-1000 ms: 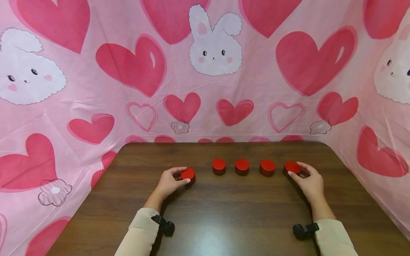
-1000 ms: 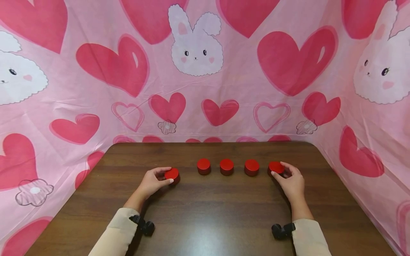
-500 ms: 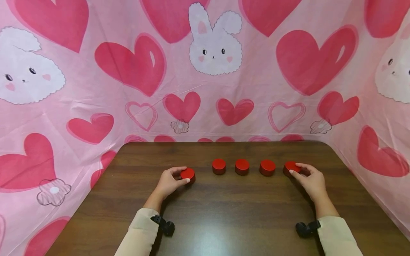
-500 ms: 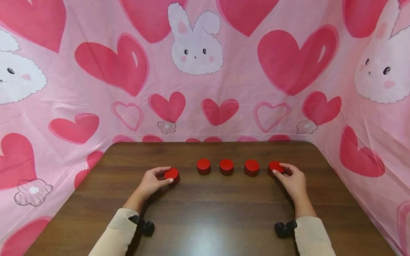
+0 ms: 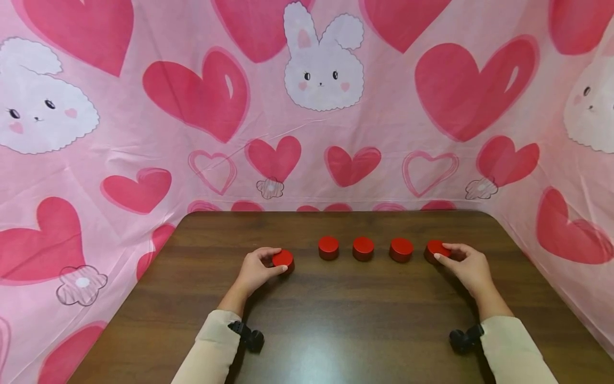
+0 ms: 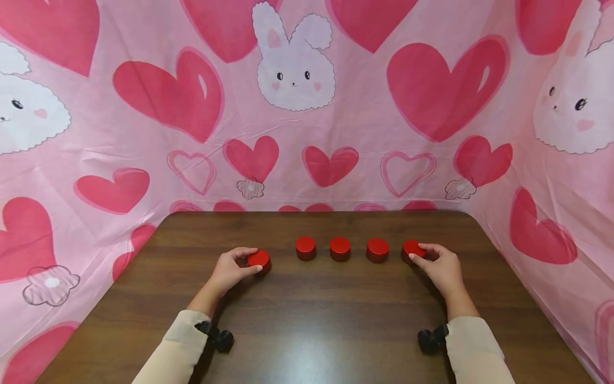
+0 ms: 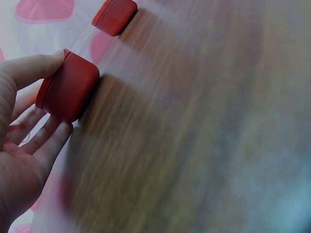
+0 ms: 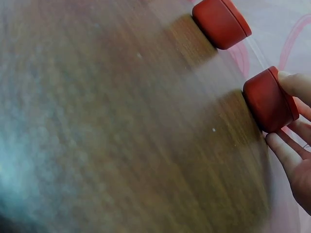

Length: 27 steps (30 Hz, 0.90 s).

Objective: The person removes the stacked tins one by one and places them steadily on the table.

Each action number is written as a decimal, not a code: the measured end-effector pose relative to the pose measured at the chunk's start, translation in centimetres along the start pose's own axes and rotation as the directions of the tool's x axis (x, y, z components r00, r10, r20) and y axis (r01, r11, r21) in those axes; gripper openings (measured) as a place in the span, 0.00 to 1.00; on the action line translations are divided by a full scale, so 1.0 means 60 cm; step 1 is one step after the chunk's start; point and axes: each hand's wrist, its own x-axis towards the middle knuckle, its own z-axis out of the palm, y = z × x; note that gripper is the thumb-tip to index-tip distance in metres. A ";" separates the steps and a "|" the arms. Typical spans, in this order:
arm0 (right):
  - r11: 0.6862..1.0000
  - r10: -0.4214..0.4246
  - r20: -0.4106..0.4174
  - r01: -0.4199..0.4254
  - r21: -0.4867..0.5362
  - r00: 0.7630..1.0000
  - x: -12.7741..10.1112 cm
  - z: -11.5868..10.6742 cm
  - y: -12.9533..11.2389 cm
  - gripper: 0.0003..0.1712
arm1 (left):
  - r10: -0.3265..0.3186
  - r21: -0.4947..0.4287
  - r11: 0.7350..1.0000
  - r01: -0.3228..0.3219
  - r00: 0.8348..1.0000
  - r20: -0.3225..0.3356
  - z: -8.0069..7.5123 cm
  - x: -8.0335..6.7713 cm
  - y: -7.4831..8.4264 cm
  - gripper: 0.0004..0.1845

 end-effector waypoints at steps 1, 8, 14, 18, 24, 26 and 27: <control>1.000 0.003 0.004 -0.003 -0.002 1.000 0.001 0.000 0.000 0.30 | 0.000 0.004 1.000 0.000 1.000 -0.002 0.001 0.001 0.000 0.25; 1.000 0.025 0.020 -0.025 -0.005 0.999 0.005 0.001 0.001 0.31 | -0.005 -0.011 1.000 0.005 1.000 -0.009 0.011 0.008 0.008 0.24; 1.000 0.031 0.010 -0.031 -0.006 0.999 0.004 0.000 0.001 0.31 | -0.005 -0.005 1.000 0.005 1.000 0.007 0.019 0.018 0.014 0.23; 0.999 0.030 0.004 -0.030 -0.013 1.000 0.004 -0.001 0.001 0.31 | -0.004 0.006 1.000 0.004 1.000 -0.001 0.024 0.025 0.015 0.23; 0.999 0.053 0.018 -0.053 -0.001 0.998 0.002 -0.001 -0.001 0.32 | 0.052 0.052 0.997 -0.051 0.999 -0.015 0.033 0.035 0.019 0.23; 0.998 0.068 0.030 -0.068 0.009 0.997 0.000 -0.001 -0.002 0.33 | 0.075 0.062 0.995 -0.074 0.997 -0.026 0.036 0.038 0.021 0.23; 0.997 0.074 0.035 -0.075 0.015 0.997 0.000 -0.001 -0.002 0.33 | 0.085 0.066 0.994 -0.083 0.996 -0.033 0.037 0.039 0.021 0.23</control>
